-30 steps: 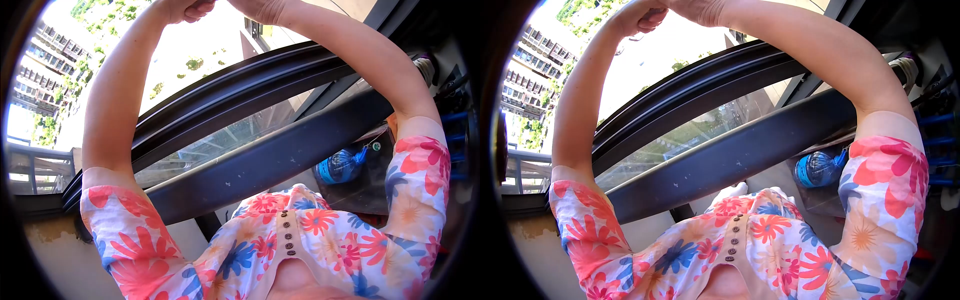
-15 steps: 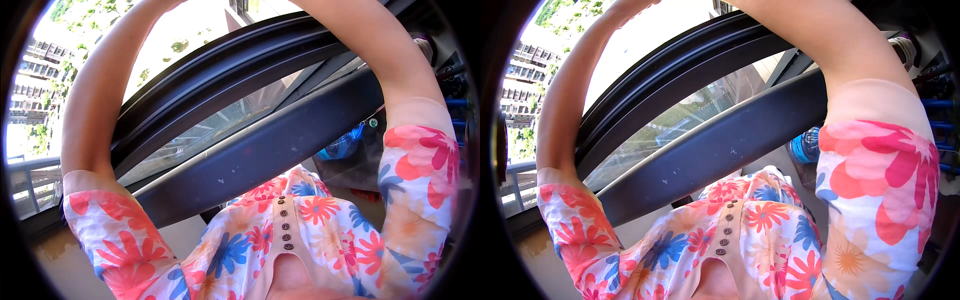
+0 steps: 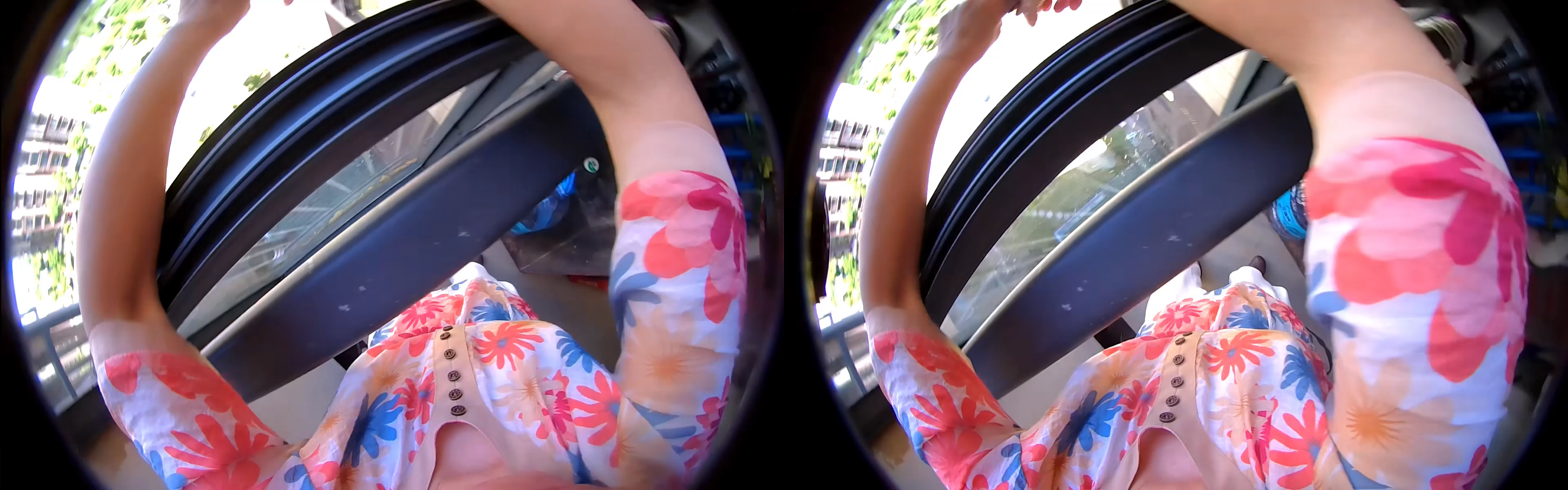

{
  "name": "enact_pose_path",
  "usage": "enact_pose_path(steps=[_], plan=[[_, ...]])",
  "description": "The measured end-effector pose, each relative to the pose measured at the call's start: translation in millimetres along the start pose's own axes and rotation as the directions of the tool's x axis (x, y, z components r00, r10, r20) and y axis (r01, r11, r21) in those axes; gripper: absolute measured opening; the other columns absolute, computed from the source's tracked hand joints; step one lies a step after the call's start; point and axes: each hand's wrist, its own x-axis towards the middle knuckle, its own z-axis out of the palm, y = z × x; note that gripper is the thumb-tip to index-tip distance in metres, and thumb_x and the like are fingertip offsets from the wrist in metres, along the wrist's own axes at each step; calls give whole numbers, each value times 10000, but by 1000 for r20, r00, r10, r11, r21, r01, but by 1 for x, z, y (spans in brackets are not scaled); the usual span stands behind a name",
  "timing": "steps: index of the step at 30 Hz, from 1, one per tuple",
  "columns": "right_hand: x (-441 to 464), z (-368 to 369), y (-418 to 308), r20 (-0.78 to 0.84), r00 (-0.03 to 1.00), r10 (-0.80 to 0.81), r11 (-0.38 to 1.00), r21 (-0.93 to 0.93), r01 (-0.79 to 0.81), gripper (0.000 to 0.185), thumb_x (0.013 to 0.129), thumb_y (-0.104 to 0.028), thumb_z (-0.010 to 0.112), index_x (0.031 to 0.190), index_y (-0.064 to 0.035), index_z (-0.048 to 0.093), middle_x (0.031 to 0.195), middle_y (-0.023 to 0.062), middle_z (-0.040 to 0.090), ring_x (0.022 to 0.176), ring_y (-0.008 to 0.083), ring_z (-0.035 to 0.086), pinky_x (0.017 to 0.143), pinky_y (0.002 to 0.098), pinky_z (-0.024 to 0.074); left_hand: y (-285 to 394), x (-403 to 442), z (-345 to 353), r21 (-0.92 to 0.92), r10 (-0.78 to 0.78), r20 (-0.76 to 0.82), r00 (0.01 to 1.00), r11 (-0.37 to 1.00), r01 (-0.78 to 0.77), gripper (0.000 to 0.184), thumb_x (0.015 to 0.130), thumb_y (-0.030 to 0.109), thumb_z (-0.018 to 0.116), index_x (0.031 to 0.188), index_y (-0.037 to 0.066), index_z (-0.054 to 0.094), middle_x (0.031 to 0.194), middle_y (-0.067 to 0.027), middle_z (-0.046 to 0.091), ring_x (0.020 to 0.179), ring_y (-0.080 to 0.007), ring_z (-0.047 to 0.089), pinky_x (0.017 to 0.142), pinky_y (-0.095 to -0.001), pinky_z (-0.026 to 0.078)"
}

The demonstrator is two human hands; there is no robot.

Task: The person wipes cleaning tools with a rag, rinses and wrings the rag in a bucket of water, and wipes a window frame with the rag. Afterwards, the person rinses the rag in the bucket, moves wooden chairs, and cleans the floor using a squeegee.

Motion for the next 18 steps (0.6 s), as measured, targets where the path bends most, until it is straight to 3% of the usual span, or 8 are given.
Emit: enact_pose_path(steps=[2, 4, 5, 7, 9, 11, 16, 18], plan=[[-12, -9, 1, 56, 998, -21, 970, -241, 34, 376, 725, -222, 653, 1056, -54, 597, 945, 150, 629, 912, 270, 596, 787, 372, 465, 16, 30, 12, 44, 222, -47, 974, 975, -220, 261, 762, 252, 657, 842, 23, 559, 733, -134, 631, 697, -242, 636, 599, -377, 483], [-36, -19, -13, 47, 996, -81, 929, -359, 92, 434, 735, -235, 661, 1121, -57, 576, 969, 136, 627, 938, 267, 586, 809, 371, 458, 13, 15, 9, -10, 37, 378, 925, 999, -36, 539, 601, 367, 779, 949, 5, 582, 769, -137, 634, 724, -264, 622, 661, -366, 482], [-51, -30, -41, -56, 995, -84, 975, -212, 70, 378, 755, -232, 631, 1086, -53, 594, 951, 131, 637, 870, 269, 609, 767, 377, 476, -15, -9, 18, -52, 116, 123, 986, 993, -110, 565, 567, 456, 761, 869, 4, 605, 800, -141, 636, 746, -286, 619, 683, -376, 473], [-115, -30, -46, -401, 915, 37, 985, 169, 34, 275, 805, -274, 538, 962, -79, 652, 918, 108, 636, 849, 247, 604, 756, 405, 472, -27, 23, 16, -158, -19, 217, 976, 986, 54, 632, 640, 583, 676, 860, -2, 583, 799, -132, 616, 738, -254, 596, 645, -368, 456], [-186, -26, -53, -455, 879, 143, 945, 326, 15, 268, 804, -279, 548, 915, -56, 649, 842, 106, 645, 798, 257, 619, 735, 381, 486, -34, 49, -10, -242, -41, 244, 969, 965, 102, 658, 732, 633, 560, 918, 2, 587, 753, -80, 599, 672, -192, 561, 588, -330, 438], [-248, -8, -60, -657, 722, 216, 881, 450, 146, 299, 809, -307, 560, 894, -32, 641, 784, 115, 642, 764, 265, 630, 716, 372, 490, -39, 65, -18, -831, 113, 12, 994, 554, -53, 646, 815, 627, 439, 980, 21, 589, 750, -48, 580, 636, -141, 520, 520, -285, 405], [-400, 52, -73, -400, 719, 569, 259, 917, 304, 466, 834, -407, 581, 1004, 26, 563, 803, 108, 627, 693, 155, 629, 545, 256, 498, 146, -94, -184, -814, 296, -307, 905, 411, -411, 399, 904, 362, 462, 1067, 8, 544, 824, -104, 602, 684, -108, 554, 578, -227, 436], [-461, 69, -79, -259, 737, 625, -7, 942, 337, 427, 847, -398, 568, 1017, -7, 560, 817, 85, 623, 695, 136, 623, 511, 224, 476, 214, -158, -259, -891, 575, -85, 813, 322, -321, 268, 851, 181, 566, 1040, -7, 550, 778, -69, 619, 639, -121, 561, 567, -257, 446]])
